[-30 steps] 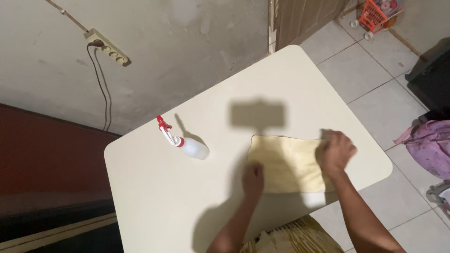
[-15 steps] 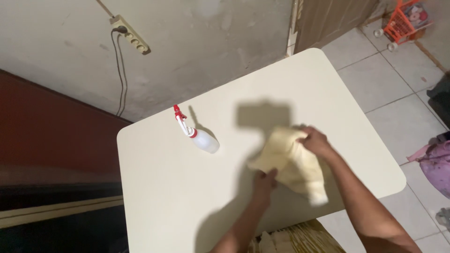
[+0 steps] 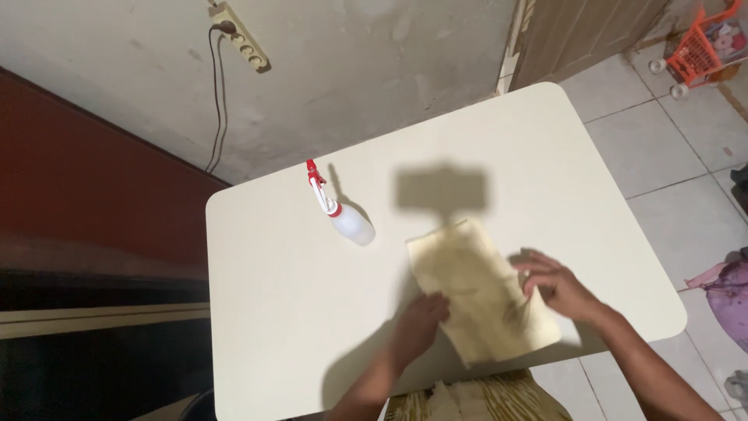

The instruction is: Organizing food containers on a table and then spraying and wiping down the table surface.

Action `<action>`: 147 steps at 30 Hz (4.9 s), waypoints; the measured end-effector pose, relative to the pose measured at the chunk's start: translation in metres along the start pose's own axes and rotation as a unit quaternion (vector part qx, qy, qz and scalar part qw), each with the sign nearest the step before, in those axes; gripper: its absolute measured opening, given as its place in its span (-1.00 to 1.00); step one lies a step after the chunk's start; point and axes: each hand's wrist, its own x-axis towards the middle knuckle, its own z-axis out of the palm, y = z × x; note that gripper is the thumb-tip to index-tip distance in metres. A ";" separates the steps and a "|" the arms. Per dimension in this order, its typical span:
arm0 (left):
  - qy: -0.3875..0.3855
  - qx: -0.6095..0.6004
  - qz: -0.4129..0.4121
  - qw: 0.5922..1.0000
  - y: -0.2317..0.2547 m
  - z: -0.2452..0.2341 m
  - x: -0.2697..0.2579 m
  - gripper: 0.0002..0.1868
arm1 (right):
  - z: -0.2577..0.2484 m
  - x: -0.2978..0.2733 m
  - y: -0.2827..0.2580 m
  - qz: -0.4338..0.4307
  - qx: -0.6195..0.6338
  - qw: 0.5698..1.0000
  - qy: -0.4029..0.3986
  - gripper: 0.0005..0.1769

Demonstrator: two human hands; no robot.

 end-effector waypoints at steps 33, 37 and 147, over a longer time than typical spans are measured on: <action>0.194 -0.066 -0.480 0.853 -0.030 0.056 0.037 -0.46 | 0.075 0.083 -0.068 -0.058 -0.140 0.961 0.233 -0.63; 0.151 0.003 -0.439 0.886 -0.048 0.069 0.042 -0.54 | 0.074 0.114 -0.101 -0.187 -0.239 0.927 0.219 -0.45; 0.375 -0.148 -0.407 0.820 0.011 -0.115 -0.018 -0.71 | 0.153 0.119 -0.111 -0.429 -0.246 0.869 0.011 -0.59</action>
